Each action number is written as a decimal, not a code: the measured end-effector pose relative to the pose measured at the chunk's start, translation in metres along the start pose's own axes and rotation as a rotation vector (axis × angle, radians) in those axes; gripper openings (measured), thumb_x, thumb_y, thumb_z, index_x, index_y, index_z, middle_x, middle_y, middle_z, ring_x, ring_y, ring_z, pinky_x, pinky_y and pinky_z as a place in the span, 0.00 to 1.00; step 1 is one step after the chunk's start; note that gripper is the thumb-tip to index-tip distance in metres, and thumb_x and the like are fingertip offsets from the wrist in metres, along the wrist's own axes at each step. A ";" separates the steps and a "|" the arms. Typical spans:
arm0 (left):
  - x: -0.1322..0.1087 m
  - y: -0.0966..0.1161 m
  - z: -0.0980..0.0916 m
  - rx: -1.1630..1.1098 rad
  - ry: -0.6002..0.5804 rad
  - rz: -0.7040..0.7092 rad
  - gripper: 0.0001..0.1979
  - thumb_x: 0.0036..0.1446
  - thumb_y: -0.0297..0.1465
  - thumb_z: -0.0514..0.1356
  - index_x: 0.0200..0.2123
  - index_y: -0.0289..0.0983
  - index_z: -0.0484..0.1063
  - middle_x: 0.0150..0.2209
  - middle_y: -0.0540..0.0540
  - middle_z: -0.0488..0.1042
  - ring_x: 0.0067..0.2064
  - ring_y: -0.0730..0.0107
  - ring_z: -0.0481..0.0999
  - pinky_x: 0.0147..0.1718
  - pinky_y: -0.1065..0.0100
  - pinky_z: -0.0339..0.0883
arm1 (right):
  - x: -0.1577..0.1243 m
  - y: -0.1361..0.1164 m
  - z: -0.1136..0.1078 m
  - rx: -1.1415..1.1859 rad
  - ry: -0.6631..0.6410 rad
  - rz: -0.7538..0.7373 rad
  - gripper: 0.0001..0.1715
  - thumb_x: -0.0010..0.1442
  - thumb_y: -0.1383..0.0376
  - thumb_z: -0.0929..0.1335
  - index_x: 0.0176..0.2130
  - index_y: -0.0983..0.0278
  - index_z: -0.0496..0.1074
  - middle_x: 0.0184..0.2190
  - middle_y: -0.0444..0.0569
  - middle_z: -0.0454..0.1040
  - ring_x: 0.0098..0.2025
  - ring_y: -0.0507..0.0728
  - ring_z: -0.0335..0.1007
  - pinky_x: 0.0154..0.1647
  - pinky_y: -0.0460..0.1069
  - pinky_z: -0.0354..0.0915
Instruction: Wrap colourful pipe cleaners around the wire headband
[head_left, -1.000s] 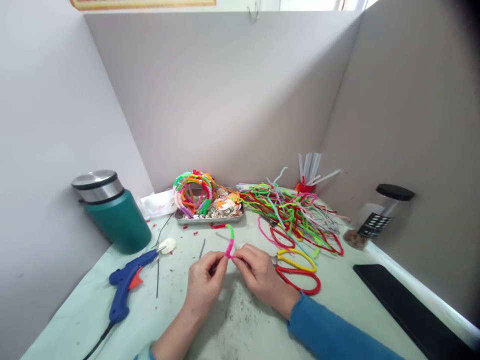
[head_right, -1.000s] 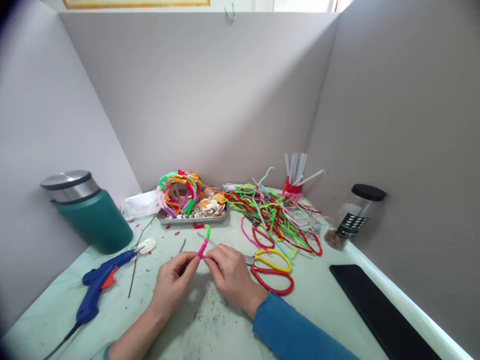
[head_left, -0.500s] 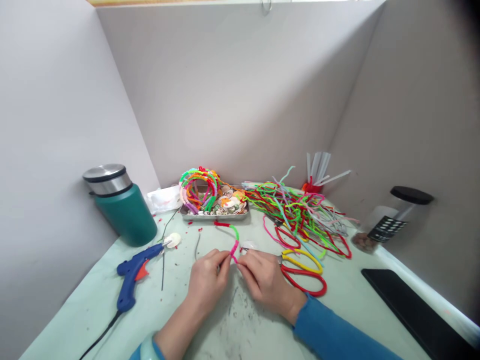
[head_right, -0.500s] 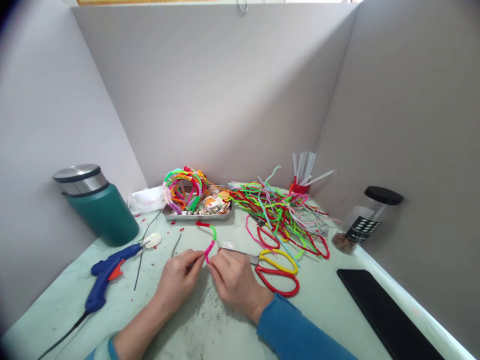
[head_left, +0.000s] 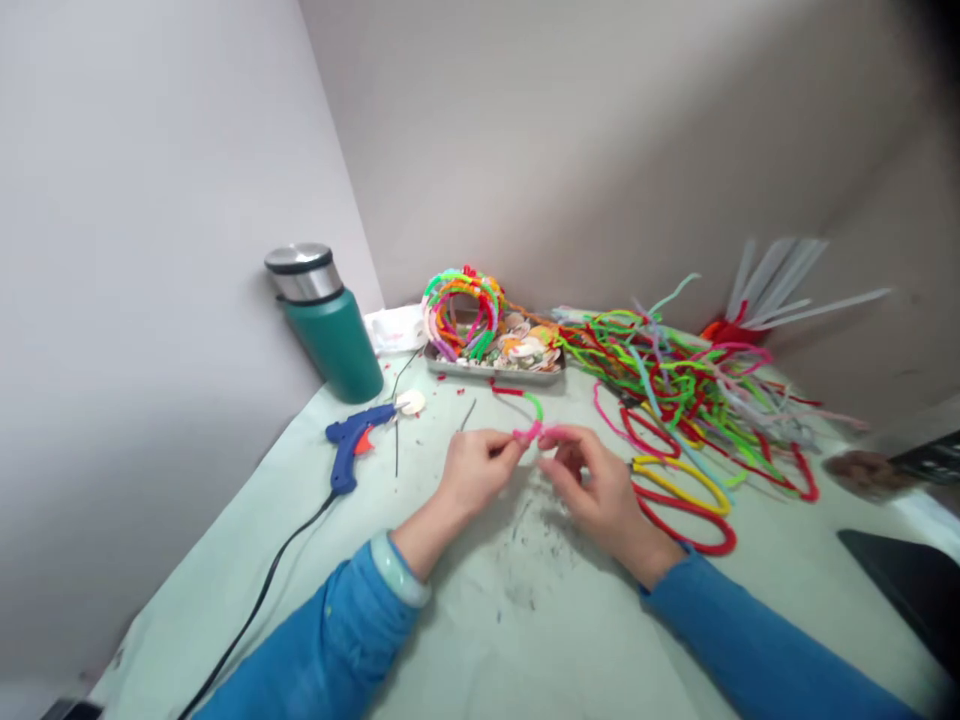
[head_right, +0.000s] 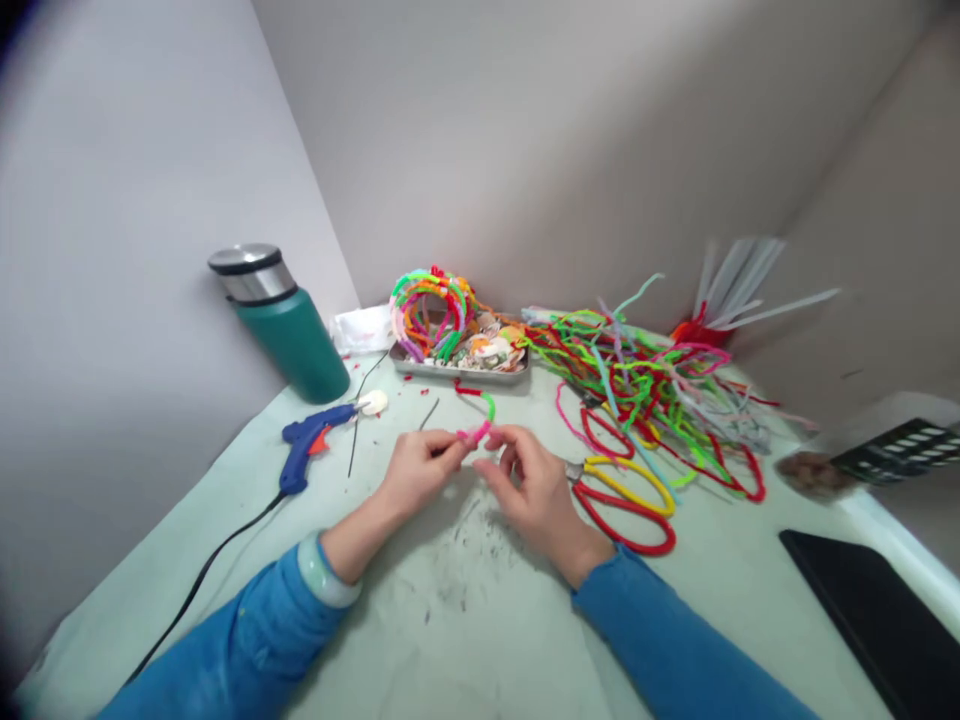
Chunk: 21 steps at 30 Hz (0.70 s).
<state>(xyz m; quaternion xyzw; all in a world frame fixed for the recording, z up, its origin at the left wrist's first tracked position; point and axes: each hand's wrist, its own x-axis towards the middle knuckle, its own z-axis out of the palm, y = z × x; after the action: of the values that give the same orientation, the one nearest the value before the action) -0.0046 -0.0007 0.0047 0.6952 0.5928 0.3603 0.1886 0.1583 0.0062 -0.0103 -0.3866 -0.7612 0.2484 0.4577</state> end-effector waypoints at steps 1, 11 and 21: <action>0.001 -0.002 -0.002 -0.044 -0.012 -0.022 0.22 0.55 0.40 0.50 0.18 0.33 0.71 0.15 0.54 0.59 0.20 0.78 0.57 0.19 0.74 0.46 | 0.000 0.001 0.001 0.023 0.023 0.061 0.13 0.58 0.59 0.64 0.41 0.63 0.65 0.27 0.46 0.69 0.24 0.51 0.63 0.25 0.46 0.59; 0.000 -0.001 -0.009 -0.033 -0.162 0.141 0.17 0.54 0.34 0.52 0.17 0.33 0.69 0.16 0.55 0.55 0.21 0.79 0.52 0.21 0.74 0.46 | 0.008 0.011 0.015 0.371 -0.079 0.463 0.14 0.55 0.56 0.66 0.26 0.64 0.68 0.14 0.41 0.62 0.14 0.47 0.53 0.12 0.44 0.49; 0.005 -0.003 -0.012 -0.301 -0.398 -0.164 0.13 0.53 0.34 0.53 0.25 0.34 0.73 0.19 0.51 0.69 0.20 0.79 0.63 0.22 0.75 0.57 | 0.005 0.011 0.015 0.495 -0.138 0.420 0.11 0.56 0.58 0.66 0.26 0.61 0.67 0.15 0.41 0.62 0.16 0.48 0.54 0.14 0.45 0.48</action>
<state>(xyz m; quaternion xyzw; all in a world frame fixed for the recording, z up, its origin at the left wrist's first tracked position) -0.0154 0.0025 0.0124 0.6660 0.5380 0.2840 0.4316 0.1480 0.0160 -0.0230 -0.3945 -0.6104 0.5404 0.4239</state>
